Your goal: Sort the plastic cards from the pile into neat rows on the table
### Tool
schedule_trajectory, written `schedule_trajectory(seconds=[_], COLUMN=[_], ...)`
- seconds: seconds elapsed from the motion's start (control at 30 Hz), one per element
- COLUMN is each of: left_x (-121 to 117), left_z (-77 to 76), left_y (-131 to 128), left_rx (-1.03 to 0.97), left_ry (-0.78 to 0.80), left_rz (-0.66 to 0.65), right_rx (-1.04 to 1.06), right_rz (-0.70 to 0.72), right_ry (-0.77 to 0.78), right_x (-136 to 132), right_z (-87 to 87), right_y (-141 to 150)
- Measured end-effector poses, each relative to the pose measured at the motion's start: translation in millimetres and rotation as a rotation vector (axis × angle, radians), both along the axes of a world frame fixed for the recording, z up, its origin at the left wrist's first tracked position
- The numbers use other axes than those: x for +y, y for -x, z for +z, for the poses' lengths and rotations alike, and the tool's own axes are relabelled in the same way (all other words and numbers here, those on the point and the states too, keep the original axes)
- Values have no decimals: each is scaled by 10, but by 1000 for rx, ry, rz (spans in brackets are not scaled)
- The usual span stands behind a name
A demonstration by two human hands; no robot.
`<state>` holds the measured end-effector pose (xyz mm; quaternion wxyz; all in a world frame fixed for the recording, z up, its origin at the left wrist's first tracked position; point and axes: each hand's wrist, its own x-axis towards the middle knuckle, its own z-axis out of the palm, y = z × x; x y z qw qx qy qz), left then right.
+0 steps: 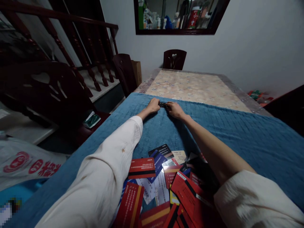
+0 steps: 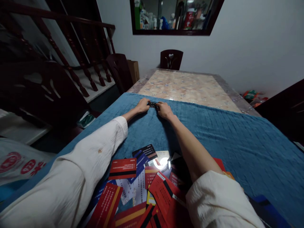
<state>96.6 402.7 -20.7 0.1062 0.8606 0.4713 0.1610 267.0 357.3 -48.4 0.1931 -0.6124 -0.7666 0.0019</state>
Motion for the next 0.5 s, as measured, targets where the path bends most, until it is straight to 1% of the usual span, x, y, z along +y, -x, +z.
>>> schedule_trajectory(seconds=[0.1,0.2,0.33,0.4,0.5], left_x=[-93,-274,-635,-839,-1142], left_z=[65,154,286,343,402], left_y=[69,166,318,398,519], left_rx=[-15,-40,-15,13,35], left_ry=[1,-4,-50,-70,-77], left_rz=[-16,-86,-175,-199,-270], right_rx=[-3,-12,-11,-2,14], right_rz=[0,32,149,201,266], right_ry=[-7,-33,-76,-87,-108], right_x=[-130,-339,-706,-899,-1170], right_z=[87,180,289,332,388], right_y=[-28,-52,-29,18,126])
